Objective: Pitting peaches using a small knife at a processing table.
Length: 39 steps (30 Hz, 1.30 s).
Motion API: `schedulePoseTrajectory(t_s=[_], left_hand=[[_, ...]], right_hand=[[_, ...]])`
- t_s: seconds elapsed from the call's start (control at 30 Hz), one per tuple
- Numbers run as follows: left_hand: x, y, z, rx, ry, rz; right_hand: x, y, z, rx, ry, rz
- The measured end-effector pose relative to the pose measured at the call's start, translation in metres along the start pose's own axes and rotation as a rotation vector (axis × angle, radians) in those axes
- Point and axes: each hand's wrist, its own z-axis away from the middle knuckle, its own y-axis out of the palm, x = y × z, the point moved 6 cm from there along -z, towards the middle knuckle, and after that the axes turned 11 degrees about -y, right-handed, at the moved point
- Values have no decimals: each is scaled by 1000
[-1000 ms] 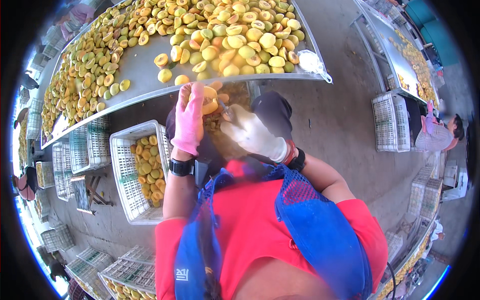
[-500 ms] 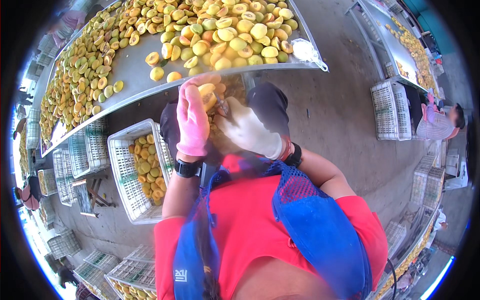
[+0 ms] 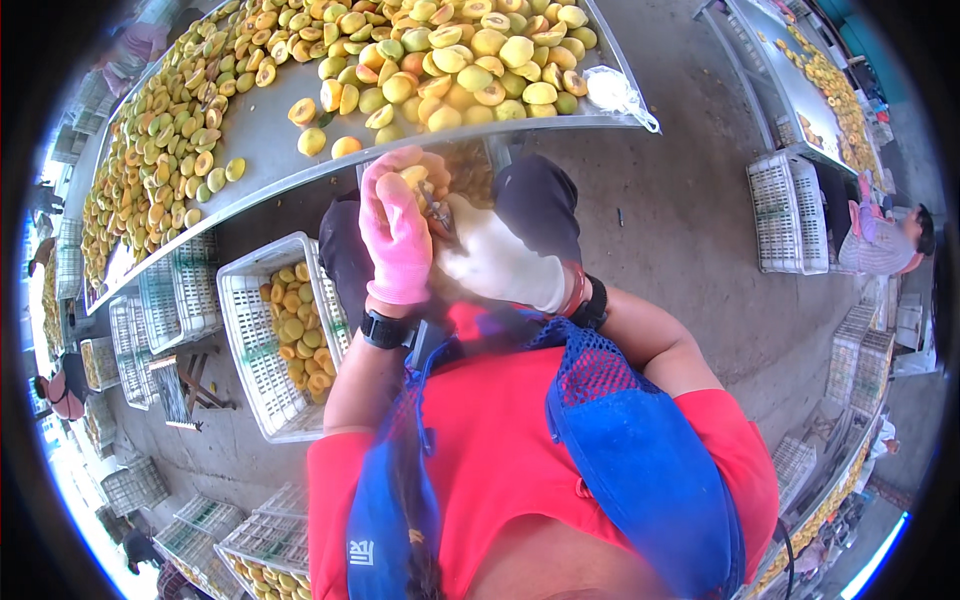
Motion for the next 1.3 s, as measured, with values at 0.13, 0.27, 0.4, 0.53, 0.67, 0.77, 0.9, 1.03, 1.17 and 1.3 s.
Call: schedulePoseTrajectory(t_s=[0.13,0.27,0.4,0.53,0.67,0.77,0.9,1.03,1.17,1.3], left_hand=[[6,-2,1,-15,54,-11],[2,0,-2,-6,74,17],[10,0,-6,-3,75,2],[12,-1,-3,25,89,-52],[18,-2,-2,52,42,-40],[20,-1,-3,84,-75,27],[17,-4,-4,147,-124,-34],[18,-9,-7,425,-229,30],[21,-18,-12,282,-266,-31],[21,-82,-32,-217,-210,98]], right_hand=[[-14,7,0,28,24,-49],[-8,3,-3,52,12,-121],[-33,7,-3,106,120,-120],[-37,16,0,188,133,-234],[-38,17,5,155,123,-170],[-46,23,11,155,223,-333],[-38,21,10,303,391,-454],[-25,26,14,488,415,-778],[-20,32,18,511,543,-981],[-39,34,25,423,472,-899]])
